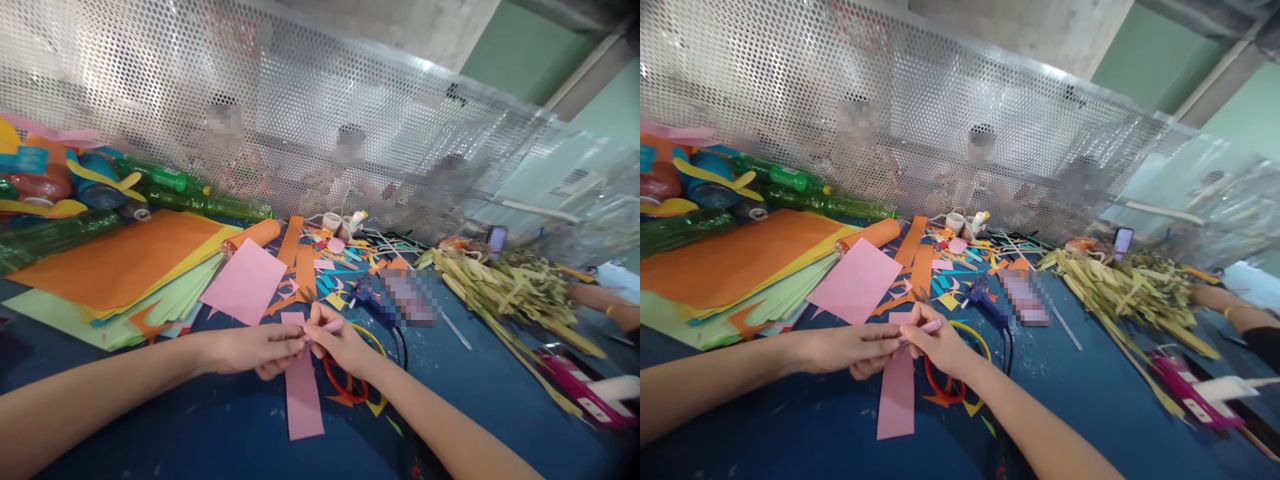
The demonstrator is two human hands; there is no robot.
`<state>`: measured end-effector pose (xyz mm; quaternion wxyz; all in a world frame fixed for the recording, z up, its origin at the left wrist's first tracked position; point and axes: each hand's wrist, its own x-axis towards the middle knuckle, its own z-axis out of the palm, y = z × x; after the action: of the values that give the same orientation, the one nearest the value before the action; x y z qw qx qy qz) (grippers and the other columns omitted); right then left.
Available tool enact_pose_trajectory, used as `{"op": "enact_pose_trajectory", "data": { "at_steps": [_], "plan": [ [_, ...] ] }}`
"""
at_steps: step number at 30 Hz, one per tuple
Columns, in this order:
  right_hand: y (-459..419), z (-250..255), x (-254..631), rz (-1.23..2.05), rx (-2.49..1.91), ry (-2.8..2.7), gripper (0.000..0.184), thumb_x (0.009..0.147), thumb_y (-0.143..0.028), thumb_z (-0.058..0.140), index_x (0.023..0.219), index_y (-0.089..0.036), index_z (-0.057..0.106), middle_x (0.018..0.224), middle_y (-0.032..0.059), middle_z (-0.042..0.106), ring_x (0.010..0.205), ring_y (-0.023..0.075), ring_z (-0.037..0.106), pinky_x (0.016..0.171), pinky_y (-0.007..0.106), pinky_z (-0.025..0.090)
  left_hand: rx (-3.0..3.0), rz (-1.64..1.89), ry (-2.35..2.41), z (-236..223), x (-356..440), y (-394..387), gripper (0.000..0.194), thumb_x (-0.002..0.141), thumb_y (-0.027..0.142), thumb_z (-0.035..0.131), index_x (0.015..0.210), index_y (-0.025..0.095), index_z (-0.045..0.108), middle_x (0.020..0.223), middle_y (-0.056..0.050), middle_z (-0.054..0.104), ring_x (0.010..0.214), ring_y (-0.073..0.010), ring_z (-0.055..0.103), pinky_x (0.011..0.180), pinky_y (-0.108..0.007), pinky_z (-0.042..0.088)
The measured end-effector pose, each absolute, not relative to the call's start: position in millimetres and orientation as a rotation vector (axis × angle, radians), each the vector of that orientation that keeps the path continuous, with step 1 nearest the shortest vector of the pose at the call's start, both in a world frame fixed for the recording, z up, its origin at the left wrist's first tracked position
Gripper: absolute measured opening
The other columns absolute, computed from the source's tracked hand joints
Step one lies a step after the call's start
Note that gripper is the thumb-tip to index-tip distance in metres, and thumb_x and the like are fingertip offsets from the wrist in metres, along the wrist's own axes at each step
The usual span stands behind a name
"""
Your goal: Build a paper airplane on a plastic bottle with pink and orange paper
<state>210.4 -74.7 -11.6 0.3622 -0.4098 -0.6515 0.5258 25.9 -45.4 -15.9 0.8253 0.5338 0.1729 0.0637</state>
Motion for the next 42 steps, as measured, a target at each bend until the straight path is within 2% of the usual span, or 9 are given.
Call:
{"op": "enact_pose_trajectory", "data": {
  "at_steps": [14,19,22,25,29,33,37,38,42],
  "plan": [
    [-74,-13,212,1.4,-0.985,-1.602,0.021,0.086,-0.031,0.047,0.07,-0.02,0.039,0.05,-0.0084,0.045,0.048,0.0082,0.046,0.051,0.022,0.033,1.097,0.216,0.444,-8,27,-58,0.03,0.085,0.051,0.045,0.086,0.021,0.041,0.049,0.011,0.021,0.039,-0.0049,0.009,0.039,-0.02,0.007],
    [-62,-11,219,1.293,-0.944,-1.287,0.026,0.082,-0.027,0.049,0.062,-0.021,0.034,0.039,-0.0108,0.031,0.036,0.0064,0.026,0.041,0.021,0.023,1.263,0.322,0.696,-12,33,-53,0.04,0.081,0.059,0.041,0.094,0.021,0.039,0.049,0.012,0.023,0.038,-0.005,0.013,0.038,-0.017,0.013],
    [-54,-3,230,1.208,-0.906,-1.106,0.03,0.08,-0.025,0.048,0.057,-0.021,0.029,0.036,-0.0111,0.023,0.034,0.0062,0.016,0.038,0.021,0.016,1.533,0.514,0.9,-19,33,-56,0.031,0.088,0.049,0.032,0.092,0.02,0.042,0.048,0.01,0.027,0.038,-0.0077,0.025,0.038,-0.018,0.022],
    [-48,2,240,1.211,-0.904,-1.045,0.03,0.08,-0.029,0.047,0.057,-0.021,0.03,0.035,-0.0106,0.022,0.034,0.0062,0.013,0.036,0.021,0.014,2.071,0.647,0.897,-23,31,-67,0.018,0.088,0.029,0.035,0.086,0.02,0.049,0.059,0.004,0.045,0.052,-0.011,0.044,0.052,-0.022,0.035],
    [-45,8,247,1.269,-0.955,-1.113,0.029,0.084,-0.041,0.042,0.062,-0.021,0.04,0.035,-0.0096,0.029,0.032,0.0069,0.021,0.036,0.02,0.018,2.581,0.547,0.725,-24,29,-81,0.019,0.086,0.029,0.039,0.086,0.02,0.056,0.089,-0.005,0.055,0.069,-0.0162,0.055,0.061,-0.025,0.042],
    [-57,24,250,1.081,-1.254,-1.552,0.025,0.084,-0.046,0.044,0.082,-0.022,0.05,0.058,-0.0023,0.056,0.044,0.0117,0.047,0.042,0.023,0.032,2.792,0.41,0.7,-26,30,-83,0.023,0.086,0.032,0.038,0.093,0.02,0.056,0.103,-0.008,0.054,0.068,-0.018,0.058,0.061,-0.029,0.045],
    [-81,32,248,0.432,-1.617,-2.198,0.011,0.074,-0.026,0.062,0.072,-0.022,0.053,0.064,0.0006,0.054,0.055,0.0154,0.049,0.051,0.026,0.032,2.866,0.378,0.692,-26,32,-83,0.025,0.088,0.033,0.035,0.092,0.018,0.055,0.1,-0.008,0.056,0.067,-0.0186,0.058,0.06,-0.03,0.047],
    [-86,31,246,0.304,-1.714,-2.272,0.016,0.068,-0.021,0.067,0.077,-0.021,0.054,0.073,0.003,0.056,0.058,0.0169,0.051,0.052,0.027,0.032,2.876,0.379,0.689,-25,33,-83,0.026,0.088,0.034,0.035,0.092,0.018,0.055,0.1,-0.008,0.056,0.066,-0.0186,0.058,0.06,-0.03,0.047],
    [-97,22,240,0.178,-1.936,-2.447,0.026,0.064,-0.011,0.064,0.084,-0.02,0.051,0.085,0.0058,0.052,0.06,0.0161,0.053,0.054,0.027,0.033,2.907,0.38,0.683,-23,33,-84,0.029,0.089,0.036,0.033,0.097,0.018,0.055,0.1,-0.008,0.057,0.066,-0.019,0.059,0.059,-0.031,0.049]
  ]
}}
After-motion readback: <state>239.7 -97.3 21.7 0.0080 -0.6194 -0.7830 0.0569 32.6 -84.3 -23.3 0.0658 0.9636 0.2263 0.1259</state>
